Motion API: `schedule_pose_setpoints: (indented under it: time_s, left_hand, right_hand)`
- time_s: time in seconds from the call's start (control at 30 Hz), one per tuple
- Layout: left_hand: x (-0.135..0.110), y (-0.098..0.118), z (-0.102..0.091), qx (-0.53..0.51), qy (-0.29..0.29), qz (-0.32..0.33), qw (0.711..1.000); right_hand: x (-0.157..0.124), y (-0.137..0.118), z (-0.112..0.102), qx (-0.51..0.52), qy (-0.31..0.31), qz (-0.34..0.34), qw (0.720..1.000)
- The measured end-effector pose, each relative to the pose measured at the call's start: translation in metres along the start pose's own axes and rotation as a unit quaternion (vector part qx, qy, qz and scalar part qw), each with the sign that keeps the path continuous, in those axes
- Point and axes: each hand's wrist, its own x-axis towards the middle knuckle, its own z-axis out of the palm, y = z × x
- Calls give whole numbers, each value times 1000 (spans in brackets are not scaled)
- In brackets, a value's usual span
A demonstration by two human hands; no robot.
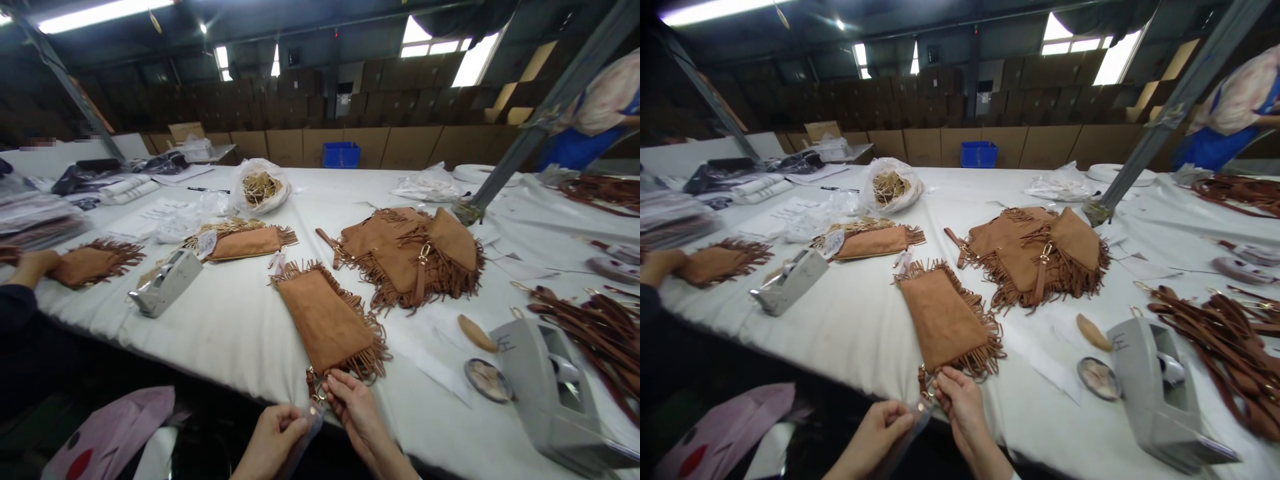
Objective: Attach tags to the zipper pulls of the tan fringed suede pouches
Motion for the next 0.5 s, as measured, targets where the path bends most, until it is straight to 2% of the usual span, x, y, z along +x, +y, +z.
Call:
schedule_pose_setpoints:
  time_s: [0.1, 0.17, 0.3, 0.5]
  left_hand:
    - [7, 5, 11, -59, -4, -12, 998]
    - [11, 8, 16, -86, -6, -18, 996]
    - [15, 7, 19, -111, 2, -16, 994]
    - [17, 0, 26, -186, 63, -29, 980]
  right_hand:
    - [-3, -3, 0, -29, -10, -10, 999]
    - [-3, -6, -2, -93, -10, -45, 995]
    - [1, -12, -8, -264, 14, -136, 955]
    - [5, -12, -10, -348, 3, -148, 926]
